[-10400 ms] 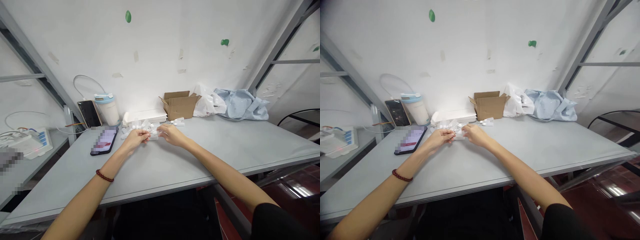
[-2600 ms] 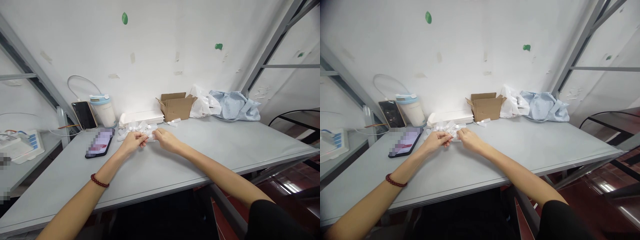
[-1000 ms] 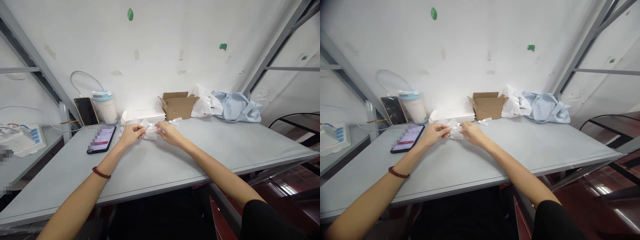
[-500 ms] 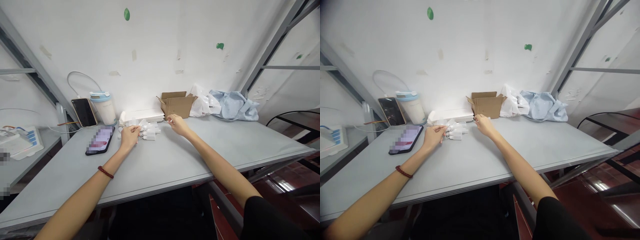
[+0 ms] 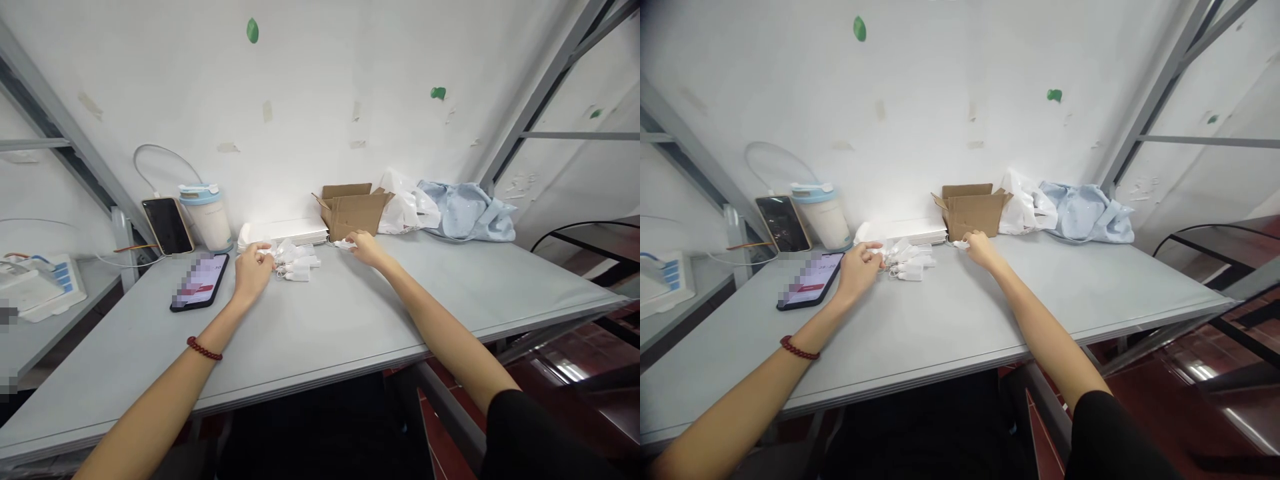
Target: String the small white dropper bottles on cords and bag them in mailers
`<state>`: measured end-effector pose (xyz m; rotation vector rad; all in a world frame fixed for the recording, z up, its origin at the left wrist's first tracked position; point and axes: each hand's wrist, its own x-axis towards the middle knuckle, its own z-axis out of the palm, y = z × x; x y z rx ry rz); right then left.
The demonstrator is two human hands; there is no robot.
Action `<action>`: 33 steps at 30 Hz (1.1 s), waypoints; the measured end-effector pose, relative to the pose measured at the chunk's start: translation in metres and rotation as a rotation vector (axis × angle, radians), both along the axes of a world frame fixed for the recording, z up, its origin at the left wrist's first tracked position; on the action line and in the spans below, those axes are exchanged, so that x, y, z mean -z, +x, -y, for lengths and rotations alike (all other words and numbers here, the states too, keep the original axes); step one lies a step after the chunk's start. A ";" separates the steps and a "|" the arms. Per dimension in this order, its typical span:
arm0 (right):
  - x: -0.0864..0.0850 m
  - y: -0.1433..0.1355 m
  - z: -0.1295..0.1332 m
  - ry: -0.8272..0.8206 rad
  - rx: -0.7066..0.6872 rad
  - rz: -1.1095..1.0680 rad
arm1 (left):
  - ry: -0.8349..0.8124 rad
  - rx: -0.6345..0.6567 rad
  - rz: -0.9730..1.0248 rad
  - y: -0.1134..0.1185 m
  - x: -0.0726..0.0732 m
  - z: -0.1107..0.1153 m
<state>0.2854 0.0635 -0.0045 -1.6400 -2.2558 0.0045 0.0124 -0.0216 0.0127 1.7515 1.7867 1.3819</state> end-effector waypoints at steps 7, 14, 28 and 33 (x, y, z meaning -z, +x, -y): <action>0.008 -0.005 0.000 -0.011 -0.006 0.011 | -0.023 0.017 0.022 0.001 0.002 0.000; 0.003 -0.016 0.007 -0.019 0.010 0.055 | -0.014 0.052 -0.005 0.004 0.004 0.001; -0.033 -0.041 0.046 -0.183 -0.343 -1.023 | -0.065 0.296 0.132 0.014 0.004 0.010; -0.033 -0.049 0.053 -0.261 -0.393 -1.085 | -0.104 0.399 0.098 0.018 0.005 0.012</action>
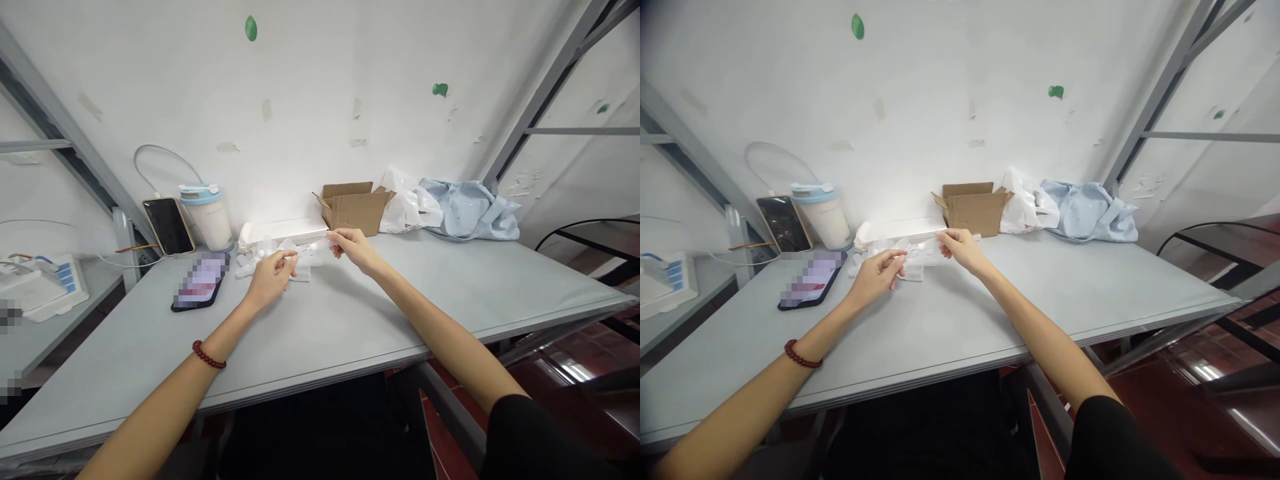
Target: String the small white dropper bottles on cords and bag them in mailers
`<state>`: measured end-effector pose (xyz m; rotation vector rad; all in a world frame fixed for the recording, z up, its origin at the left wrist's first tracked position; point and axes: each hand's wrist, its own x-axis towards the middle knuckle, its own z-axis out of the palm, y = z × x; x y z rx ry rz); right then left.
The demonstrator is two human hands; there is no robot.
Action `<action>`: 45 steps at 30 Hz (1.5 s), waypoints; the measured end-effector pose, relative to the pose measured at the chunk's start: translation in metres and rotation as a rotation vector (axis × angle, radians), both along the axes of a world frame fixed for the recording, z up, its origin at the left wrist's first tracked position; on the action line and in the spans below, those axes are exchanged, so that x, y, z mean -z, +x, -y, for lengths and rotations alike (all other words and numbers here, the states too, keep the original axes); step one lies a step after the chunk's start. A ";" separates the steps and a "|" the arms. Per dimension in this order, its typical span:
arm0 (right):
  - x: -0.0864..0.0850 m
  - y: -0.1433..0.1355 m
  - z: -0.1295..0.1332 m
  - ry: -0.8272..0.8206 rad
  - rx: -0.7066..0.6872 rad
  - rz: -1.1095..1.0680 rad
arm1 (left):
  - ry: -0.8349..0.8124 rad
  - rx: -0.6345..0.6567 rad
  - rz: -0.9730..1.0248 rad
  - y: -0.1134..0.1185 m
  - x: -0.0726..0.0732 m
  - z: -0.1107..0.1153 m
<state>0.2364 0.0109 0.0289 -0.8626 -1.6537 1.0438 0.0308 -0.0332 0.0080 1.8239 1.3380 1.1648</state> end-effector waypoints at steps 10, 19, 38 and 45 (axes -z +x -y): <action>0.000 -0.003 0.002 -0.005 0.024 -0.031 | 0.014 0.037 -0.017 0.003 0.000 0.003; 0.001 -0.005 0.003 -0.006 0.021 -0.022 | 0.010 0.048 -0.014 0.003 0.001 0.002; 0.001 -0.005 0.007 0.078 0.073 0.116 | 0.001 0.065 0.081 0.001 0.001 0.001; 0.000 -0.005 0.008 0.065 0.076 0.121 | 0.007 0.061 0.079 0.000 0.002 0.001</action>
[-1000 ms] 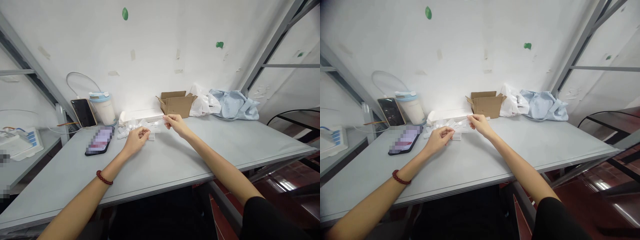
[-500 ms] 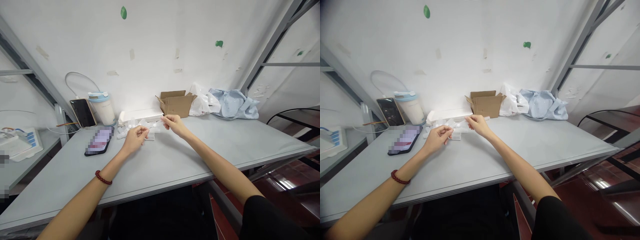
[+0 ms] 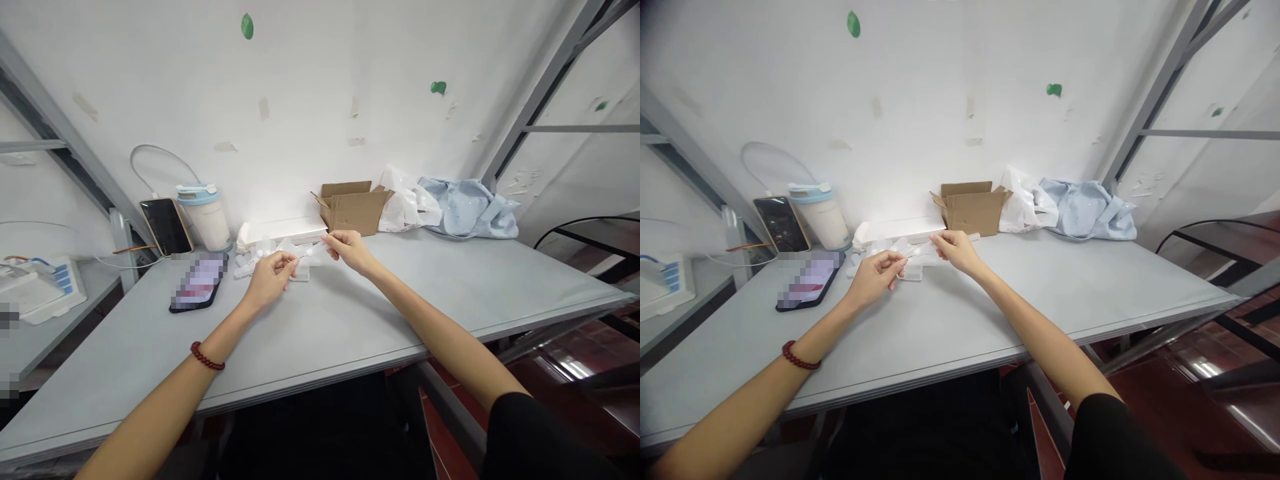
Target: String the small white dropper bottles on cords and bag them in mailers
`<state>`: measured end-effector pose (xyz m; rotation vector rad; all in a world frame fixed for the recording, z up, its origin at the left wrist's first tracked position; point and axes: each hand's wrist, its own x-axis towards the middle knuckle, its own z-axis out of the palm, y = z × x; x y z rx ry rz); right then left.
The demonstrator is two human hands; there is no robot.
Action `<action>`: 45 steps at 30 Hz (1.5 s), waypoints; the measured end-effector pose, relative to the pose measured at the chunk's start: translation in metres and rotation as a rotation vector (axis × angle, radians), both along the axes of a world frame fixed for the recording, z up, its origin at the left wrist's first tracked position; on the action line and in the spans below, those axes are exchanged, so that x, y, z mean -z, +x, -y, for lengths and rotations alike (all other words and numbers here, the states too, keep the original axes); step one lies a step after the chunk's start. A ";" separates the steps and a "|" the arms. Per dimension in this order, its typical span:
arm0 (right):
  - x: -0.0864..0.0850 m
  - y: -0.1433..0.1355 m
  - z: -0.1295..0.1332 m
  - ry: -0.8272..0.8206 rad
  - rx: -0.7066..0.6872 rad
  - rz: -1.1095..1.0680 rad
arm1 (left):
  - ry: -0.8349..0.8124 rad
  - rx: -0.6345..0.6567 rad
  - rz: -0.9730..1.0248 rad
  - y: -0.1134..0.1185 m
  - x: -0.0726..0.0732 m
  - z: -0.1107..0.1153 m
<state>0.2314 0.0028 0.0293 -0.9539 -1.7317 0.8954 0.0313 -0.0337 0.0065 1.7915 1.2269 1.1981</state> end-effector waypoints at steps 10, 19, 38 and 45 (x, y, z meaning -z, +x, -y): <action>0.000 0.000 0.000 -0.005 0.004 -0.007 | 0.007 0.004 -0.004 0.000 0.000 -0.001; 0.000 -0.001 0.000 -0.022 -0.001 -0.009 | -0.002 0.001 0.001 0.001 -0.002 0.001; 0.003 -0.003 0.001 0.015 -0.079 0.066 | 0.003 0.035 -0.018 0.000 -0.002 0.001; -0.002 0.000 0.000 0.009 -0.012 -0.015 | 0.015 0.037 -0.012 0.001 -0.002 0.001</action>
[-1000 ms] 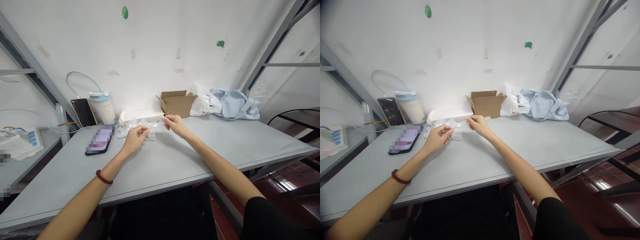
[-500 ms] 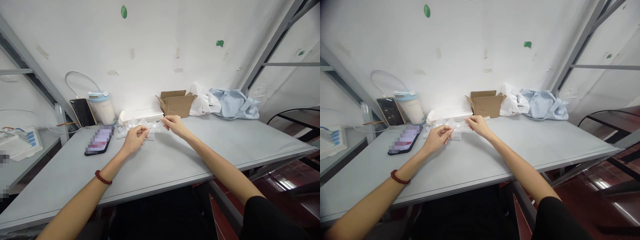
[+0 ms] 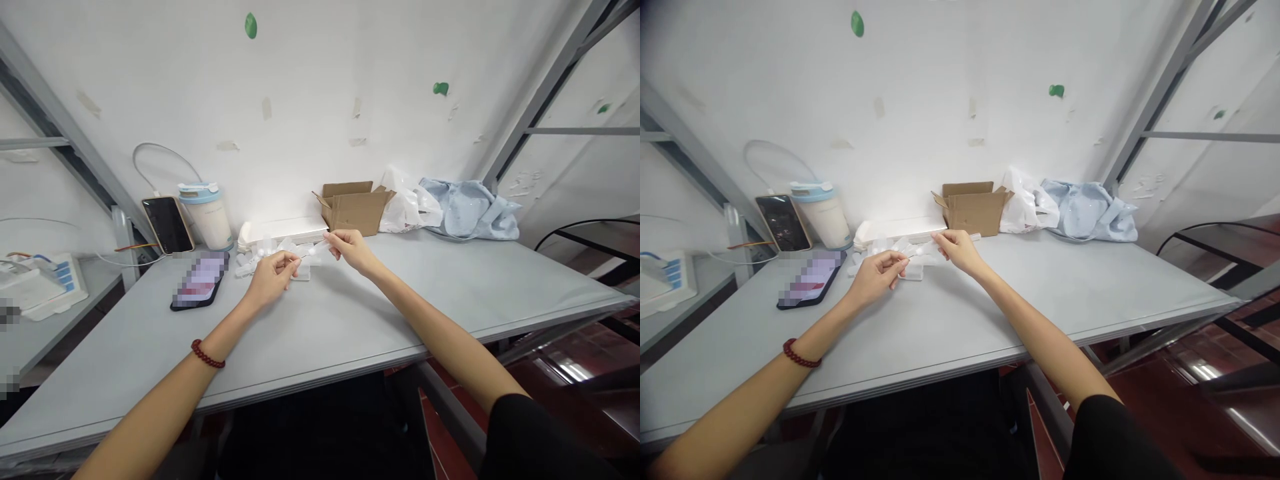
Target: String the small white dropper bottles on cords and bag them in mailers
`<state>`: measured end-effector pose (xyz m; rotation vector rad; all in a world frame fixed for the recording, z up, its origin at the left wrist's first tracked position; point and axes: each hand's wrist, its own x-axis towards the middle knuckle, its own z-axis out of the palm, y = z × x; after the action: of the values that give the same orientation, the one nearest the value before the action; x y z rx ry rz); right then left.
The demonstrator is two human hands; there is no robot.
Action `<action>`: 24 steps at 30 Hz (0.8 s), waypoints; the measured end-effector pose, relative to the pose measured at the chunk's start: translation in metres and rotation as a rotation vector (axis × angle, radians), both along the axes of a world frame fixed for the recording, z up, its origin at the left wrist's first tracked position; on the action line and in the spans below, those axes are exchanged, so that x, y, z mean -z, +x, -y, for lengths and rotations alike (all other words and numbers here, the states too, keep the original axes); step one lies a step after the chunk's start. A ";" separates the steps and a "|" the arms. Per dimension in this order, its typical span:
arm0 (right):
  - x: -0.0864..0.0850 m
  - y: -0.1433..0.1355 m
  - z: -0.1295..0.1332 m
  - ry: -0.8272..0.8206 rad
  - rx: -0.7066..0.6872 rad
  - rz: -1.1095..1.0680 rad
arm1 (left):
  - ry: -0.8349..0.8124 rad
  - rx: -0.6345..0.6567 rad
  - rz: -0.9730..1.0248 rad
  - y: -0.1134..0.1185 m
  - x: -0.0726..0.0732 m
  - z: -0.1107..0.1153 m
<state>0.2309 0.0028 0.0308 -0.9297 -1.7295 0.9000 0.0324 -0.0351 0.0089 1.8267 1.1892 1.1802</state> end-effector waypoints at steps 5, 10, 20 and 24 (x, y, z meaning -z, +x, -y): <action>0.000 0.001 0.000 -0.001 0.009 0.012 | 0.004 0.000 0.018 0.000 0.000 -0.001; 0.000 0.000 0.001 0.005 0.014 0.018 | -0.005 -0.007 0.018 0.000 0.000 -0.001; 0.002 0.001 0.001 0.044 0.030 0.076 | 0.004 -0.004 0.003 0.000 0.001 -0.001; 0.004 -0.001 0.000 0.050 0.045 0.094 | -0.008 -0.003 0.011 0.000 0.003 -0.001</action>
<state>0.2296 0.0027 0.0271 -0.9872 -1.7957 0.7916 0.0329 -0.0344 0.0063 1.8108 1.1889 1.1845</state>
